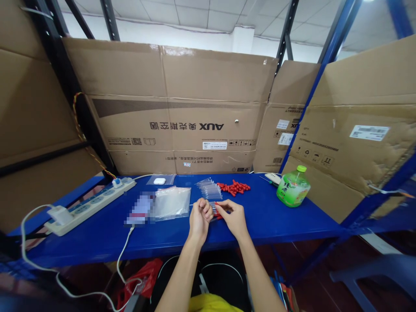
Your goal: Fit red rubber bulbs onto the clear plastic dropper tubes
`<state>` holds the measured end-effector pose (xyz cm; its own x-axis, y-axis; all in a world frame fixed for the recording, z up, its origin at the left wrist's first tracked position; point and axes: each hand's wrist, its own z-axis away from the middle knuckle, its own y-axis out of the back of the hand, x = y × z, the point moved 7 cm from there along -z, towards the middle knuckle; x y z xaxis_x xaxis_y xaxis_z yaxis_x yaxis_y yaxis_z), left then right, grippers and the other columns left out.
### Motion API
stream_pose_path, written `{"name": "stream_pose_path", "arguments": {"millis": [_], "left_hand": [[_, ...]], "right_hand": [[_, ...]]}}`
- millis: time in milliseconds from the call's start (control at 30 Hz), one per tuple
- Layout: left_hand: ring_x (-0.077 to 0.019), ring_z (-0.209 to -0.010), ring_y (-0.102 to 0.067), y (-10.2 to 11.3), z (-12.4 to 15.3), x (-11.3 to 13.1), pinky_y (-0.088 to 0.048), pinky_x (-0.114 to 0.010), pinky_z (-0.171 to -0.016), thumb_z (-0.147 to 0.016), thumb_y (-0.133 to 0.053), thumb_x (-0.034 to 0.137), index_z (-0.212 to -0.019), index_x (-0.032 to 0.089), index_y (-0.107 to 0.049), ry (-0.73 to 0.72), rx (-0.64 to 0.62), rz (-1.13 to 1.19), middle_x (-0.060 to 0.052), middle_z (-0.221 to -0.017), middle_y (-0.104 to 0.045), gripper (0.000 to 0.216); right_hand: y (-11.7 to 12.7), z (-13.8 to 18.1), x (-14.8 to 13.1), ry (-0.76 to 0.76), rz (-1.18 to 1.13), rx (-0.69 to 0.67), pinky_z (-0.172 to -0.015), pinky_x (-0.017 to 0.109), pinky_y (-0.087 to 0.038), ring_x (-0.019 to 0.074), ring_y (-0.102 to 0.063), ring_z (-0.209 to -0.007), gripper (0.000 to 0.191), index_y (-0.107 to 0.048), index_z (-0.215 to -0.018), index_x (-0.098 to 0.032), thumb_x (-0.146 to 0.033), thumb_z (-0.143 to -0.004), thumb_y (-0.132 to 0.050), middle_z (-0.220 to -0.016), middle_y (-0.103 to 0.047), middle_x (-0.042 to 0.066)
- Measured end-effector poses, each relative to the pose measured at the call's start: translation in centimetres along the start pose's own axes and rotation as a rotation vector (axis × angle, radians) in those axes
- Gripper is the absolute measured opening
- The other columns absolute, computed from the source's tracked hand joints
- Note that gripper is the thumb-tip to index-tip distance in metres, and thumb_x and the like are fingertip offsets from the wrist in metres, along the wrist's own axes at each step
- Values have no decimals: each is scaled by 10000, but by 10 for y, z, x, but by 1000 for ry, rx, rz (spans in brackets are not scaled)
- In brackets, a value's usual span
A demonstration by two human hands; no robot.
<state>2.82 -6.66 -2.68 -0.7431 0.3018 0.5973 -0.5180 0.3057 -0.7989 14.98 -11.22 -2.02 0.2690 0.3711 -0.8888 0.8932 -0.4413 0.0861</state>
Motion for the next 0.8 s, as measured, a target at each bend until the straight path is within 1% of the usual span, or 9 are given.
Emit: {"name": "stream_pose_path", "arguments": {"millis": [133,300,400,467,533,633,733,800], "left_hand": [[-72,-486,-273,-1,0,-1,-229,-210,-478,-869,-579,326,-716,199,-336,29,-3,-34,57,-623,-286,315],[-70,-486,-286,0,-3,2,-242,-201,-478,-863,-559,305,-707,198,-334,4,10,-77,58,-620,-288,293],[-72,-476,-279,-1,-14,5,-243,-198,-470,-869,-532,295,-694,200,-334,15,-13,-141,61,-603,-271,281],[-69,-460,-260,-6,-25,7,-212,-194,-454,-874,-527,302,-677,202,-325,64,-46,-196,67,-584,-243,299],[-67,-450,-256,-15,-40,11,-194,-192,-444,-881,-520,306,-669,203,-316,122,-107,-224,65,-582,-248,312],[-64,-434,-247,-33,-66,27,-185,-186,-430,-894,-508,280,-653,202,-310,112,-174,-230,68,-576,-230,321],[-68,-419,-244,-48,-93,39,-201,-196,-422,-890,-479,259,-634,205,-269,154,-234,-131,64,-566,-225,336],[-73,-403,-222,-49,-111,43,-180,-208,-407,-897,-468,291,-626,212,-213,188,-222,-23,63,-555,-207,380]], "right_hand": [[1,0,-3,22,33,-5,-683,324,-572,215,-697,-694,182,-768,-860,-196,-370,-831,-723,-813,-769,58],[2,0,-5,34,50,-5,-685,315,-573,213,-701,-706,204,-767,-855,-186,-384,-834,-721,-818,-770,60],[2,-1,-3,30,50,-8,-680,309,-572,217,-709,-727,209,-774,-872,-182,-382,-832,-728,-835,-775,63],[4,-7,-3,42,58,0,-699,315,-571,222,-715,-748,202,-778,-883,-187,-376,-833,-728,-847,-779,63],[7,-18,-5,64,61,15,-730,326,-570,226,-719,-763,193,-780,-878,-190,-371,-833,-729,-856,-781,64],[9,-47,-14,114,55,25,-757,330,-563,226,-721,-768,188,-776,-862,-185,-365,-821,-740,-840,-781,64],[5,-85,-28,198,94,-20,-729,317,-553,215,-709,-749,209,-782,-882,-181,-377,-829,-729,-844,-780,65],[1,-107,-33,258,150,-26,-692,304,-540,200,-688,-706,216,-786,-878,-181,-383,-814,-741,-821,-778,61]]}}
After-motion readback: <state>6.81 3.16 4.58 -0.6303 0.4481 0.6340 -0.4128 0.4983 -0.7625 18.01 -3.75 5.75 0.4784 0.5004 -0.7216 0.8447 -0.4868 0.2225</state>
